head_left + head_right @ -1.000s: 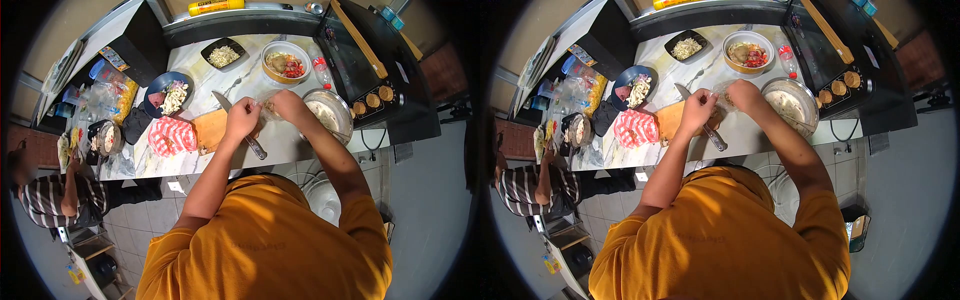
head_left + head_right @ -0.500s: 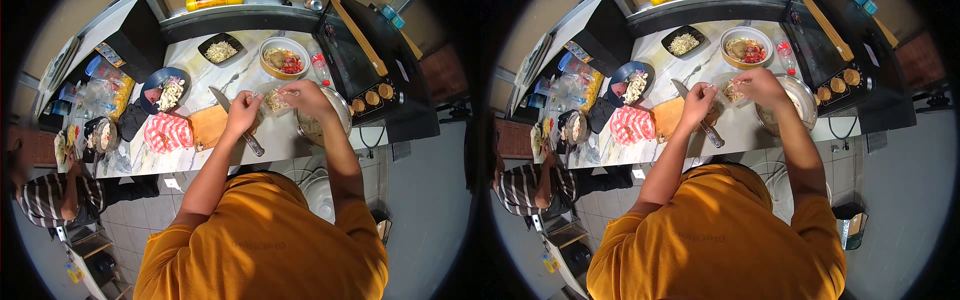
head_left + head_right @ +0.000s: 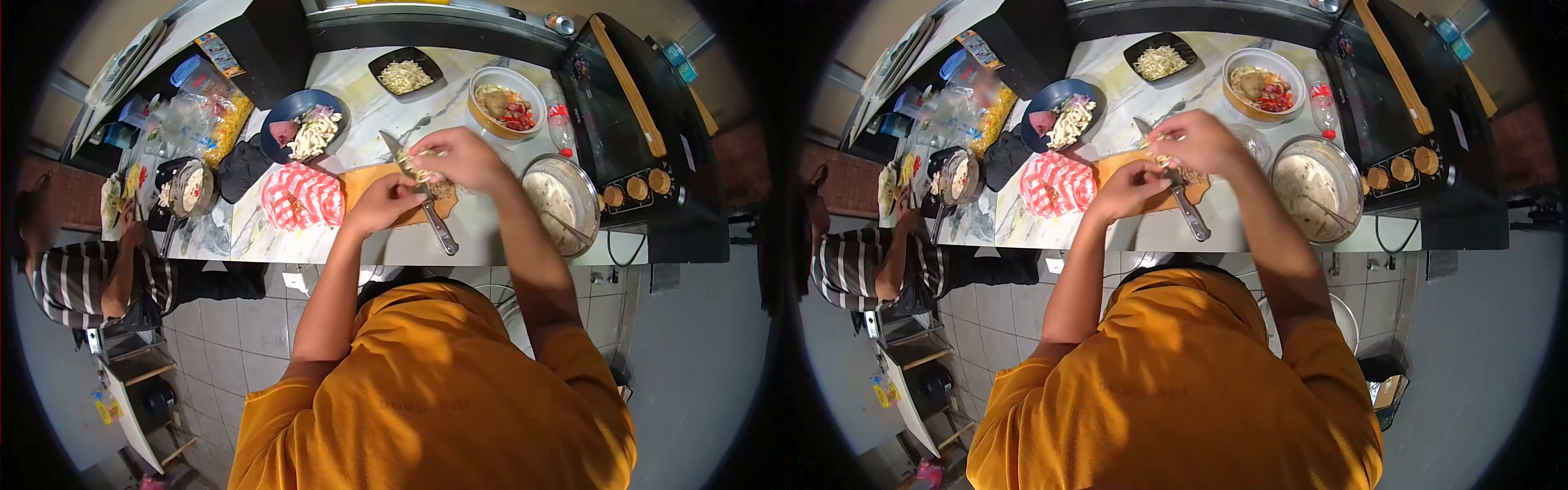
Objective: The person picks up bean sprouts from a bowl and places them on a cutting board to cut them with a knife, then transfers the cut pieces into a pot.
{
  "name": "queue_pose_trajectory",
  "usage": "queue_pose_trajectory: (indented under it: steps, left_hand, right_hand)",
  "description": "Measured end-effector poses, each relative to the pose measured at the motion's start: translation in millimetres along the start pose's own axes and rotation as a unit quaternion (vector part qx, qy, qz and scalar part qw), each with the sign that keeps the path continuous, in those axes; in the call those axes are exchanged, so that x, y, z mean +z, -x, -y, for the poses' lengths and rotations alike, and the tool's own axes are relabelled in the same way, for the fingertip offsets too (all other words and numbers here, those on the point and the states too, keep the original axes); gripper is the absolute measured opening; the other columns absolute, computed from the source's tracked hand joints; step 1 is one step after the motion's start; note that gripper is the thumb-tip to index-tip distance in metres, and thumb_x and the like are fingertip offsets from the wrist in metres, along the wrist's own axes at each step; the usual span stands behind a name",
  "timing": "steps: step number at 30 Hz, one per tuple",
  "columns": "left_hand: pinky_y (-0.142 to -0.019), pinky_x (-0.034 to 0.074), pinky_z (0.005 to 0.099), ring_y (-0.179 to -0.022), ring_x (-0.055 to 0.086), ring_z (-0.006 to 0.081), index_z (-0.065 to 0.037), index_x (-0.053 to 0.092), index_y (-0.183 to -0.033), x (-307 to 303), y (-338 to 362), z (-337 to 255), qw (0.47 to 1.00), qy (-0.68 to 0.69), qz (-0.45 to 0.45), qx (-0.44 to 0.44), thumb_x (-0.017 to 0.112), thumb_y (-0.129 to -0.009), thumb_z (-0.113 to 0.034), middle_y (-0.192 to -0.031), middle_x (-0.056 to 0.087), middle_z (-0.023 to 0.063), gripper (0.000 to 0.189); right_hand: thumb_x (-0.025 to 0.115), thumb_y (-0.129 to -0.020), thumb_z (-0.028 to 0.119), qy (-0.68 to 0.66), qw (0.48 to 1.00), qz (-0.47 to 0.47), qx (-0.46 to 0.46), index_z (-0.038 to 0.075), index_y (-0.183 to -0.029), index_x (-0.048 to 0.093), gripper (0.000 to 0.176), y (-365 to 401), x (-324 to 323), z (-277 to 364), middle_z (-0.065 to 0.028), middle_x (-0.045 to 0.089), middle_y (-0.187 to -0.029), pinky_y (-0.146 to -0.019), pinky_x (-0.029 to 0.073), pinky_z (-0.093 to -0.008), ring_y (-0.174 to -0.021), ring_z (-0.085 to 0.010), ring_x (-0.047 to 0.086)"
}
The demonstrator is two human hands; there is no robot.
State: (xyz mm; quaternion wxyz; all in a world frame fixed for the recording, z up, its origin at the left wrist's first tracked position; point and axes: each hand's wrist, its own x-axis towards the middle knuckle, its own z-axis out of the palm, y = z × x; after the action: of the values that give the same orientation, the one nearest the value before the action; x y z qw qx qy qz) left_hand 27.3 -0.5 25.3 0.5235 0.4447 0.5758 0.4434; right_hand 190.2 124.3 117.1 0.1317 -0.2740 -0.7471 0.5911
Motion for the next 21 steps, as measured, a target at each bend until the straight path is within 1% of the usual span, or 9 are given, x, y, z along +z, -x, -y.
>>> queue_pose_trajectory:
  steps: [5, 6, 7, 9, 10, 14, 17, 20, 21]
  left_hand:
    - [-0.062, 0.044, 0.0236, -0.069, 0.053, 0.0076, -0.001, 0.064, -0.097, -41.7, 42.8, 0.9, 0.991, -0.071, -0.084, -0.08, 0.073, -0.086, -0.013, -0.081, 0.059, -0.0011, 0.019]
    - [-0.061, 0.044, 0.0243, -0.068, 0.053, 0.0078, -0.001, 0.063, -0.096, -49.2, 44.7, 8.4, 0.985, -0.103, -0.118, -0.076, 0.072, -0.086, -0.012, -0.079, 0.059, -0.0007, 0.017]
    - [-0.061, 0.044, 0.0251, -0.067, 0.053, 0.0081, -0.002, 0.063, -0.094, -53.2, 47.0, 12.6, 0.976, -0.136, -0.153, -0.073, 0.072, -0.086, -0.011, -0.077, 0.059, -0.0004, 0.016]
    - [-0.06, 0.044, 0.0261, -0.067, 0.053, 0.0084, -0.002, 0.062, -0.092, -58.9, 50.1, 19.5, 0.972, -0.133, -0.178, -0.079, 0.072, -0.086, -0.011, -0.076, 0.059, -0.0001, 0.015]
    - [-0.061, 0.044, 0.027, -0.066, 0.054, 0.0097, -0.002, 0.062, -0.091, -60.3, 51.5, 22.6, 0.972, -0.123, -0.184, -0.077, 0.072, -0.085, -0.012, -0.074, 0.06, 0.0014, 0.016]
    - [-0.062, 0.045, 0.0272, -0.065, 0.055, 0.0111, -0.001, 0.062, -0.091, -55.3, 55.5, 30.1, 0.975, -0.09, -0.19, -0.07, 0.073, -0.085, -0.014, -0.072, 0.061, 0.0023, 0.018]
    - [-0.059, 0.043, 0.0255, -0.067, 0.053, 0.0081, -0.001, 0.061, -0.092, -51.7, 52.9, 27.8, 0.978, -0.1, -0.173, -0.064, 0.072, -0.089, -0.016, -0.075, 0.059, 0.0002, 0.018]
    - [-0.062, 0.046, 0.0273, -0.068, 0.056, 0.0106, 0.0, 0.063, -0.096, -49.1, 48.1, 27.7, 0.97, -0.149, -0.187, -0.045, 0.072, -0.088, -0.016, -0.077, 0.062, 0.0029, 0.02]
    - [-0.064, 0.048, 0.0299, -0.069, 0.06, 0.0152, 0.0, 0.064, -0.098, -48.9, 46.1, 28.4, 0.962, -0.177, -0.209, -0.023, 0.071, -0.087, -0.015, -0.077, 0.064, 0.007, 0.021]
  right_hand:
    - [0.073, -0.088, 0.019, 0.004, 0.999, 0.024, 0.049, -0.001, -0.107, 0.071, 0.028, -44.2, 77.5, -40.9, -0.009, 0.071, -0.086, -0.058, 0.054, -0.0261, -0.07, -0.0119, 0.069]
    - [0.072, -0.088, 0.021, 0.018, 0.998, 0.006, 0.055, 0.002, -0.105, 0.072, 0.026, -46.0, 88.8, -41.7, -0.0128, 0.073, -0.089, -0.064, 0.056, -0.0306, -0.075, -0.0198, 0.072]
    - [0.072, -0.088, 0.021, 0.021, 0.998, 0.006, 0.053, 0.002, -0.105, 0.072, 0.026, -48.7, 94.1, -49.8, -0.0128, 0.073, -0.089, -0.064, 0.056, -0.0306, -0.075, -0.0198, 0.072]
    - [0.07, -0.087, 0.022, 0.224, 0.969, -0.063, -0.084, 0.002, -0.103, 0.072, 0.025, -52.5, 105.8, -53.8, -0.0165, 0.073, -0.096, -0.075, 0.056, -0.0368, -0.085, -0.0295, 0.072]
    - [0.07, -0.084, 0.021, 0.19, 0.978, -0.076, -0.038, 0.004, -0.099, 0.072, 0.023, -46.8, 108.2, -45.1, -0.0205, 0.071, -0.096, -0.083, 0.053, -0.0419, -0.092, -0.038, 0.067]
    - [0.07, -0.084, 0.022, 0.192, 0.976, -0.067, -0.078, 0.005, -0.105, 0.071, 0.027, -45.6, 111.5, -66.2, -0.0205, 0.071, -0.096, -0.082, 0.054, -0.042, -0.092, -0.0383, 0.067]
    - [0.067, -0.086, 0.022, 0.269, 0.951, -0.104, -0.109, 0.005, -0.111, 0.069, 0.03, -42.9, 107.3, -72.1, -0.0211, 0.07, -0.1, -0.084, 0.053, -0.0446, -0.093, -0.0391, 0.067]
    - [0.062, -0.088, 0.02, 0.258, 0.961, -0.083, -0.053, 0.006, -0.12, 0.065, 0.035, -36.6, 103.4, -64.2, -0.0214, 0.069, -0.107, -0.087, 0.051, -0.0473, -0.094, -0.0391, 0.066]
    - [0.06, -0.089, 0.018, 0.223, 0.972, -0.075, -0.021, 0.007, -0.123, 0.063, 0.036, -32.3, 102.3, -54.5, -0.0216, 0.068, -0.109, -0.088, 0.05, -0.048, -0.095, -0.0395, 0.066]
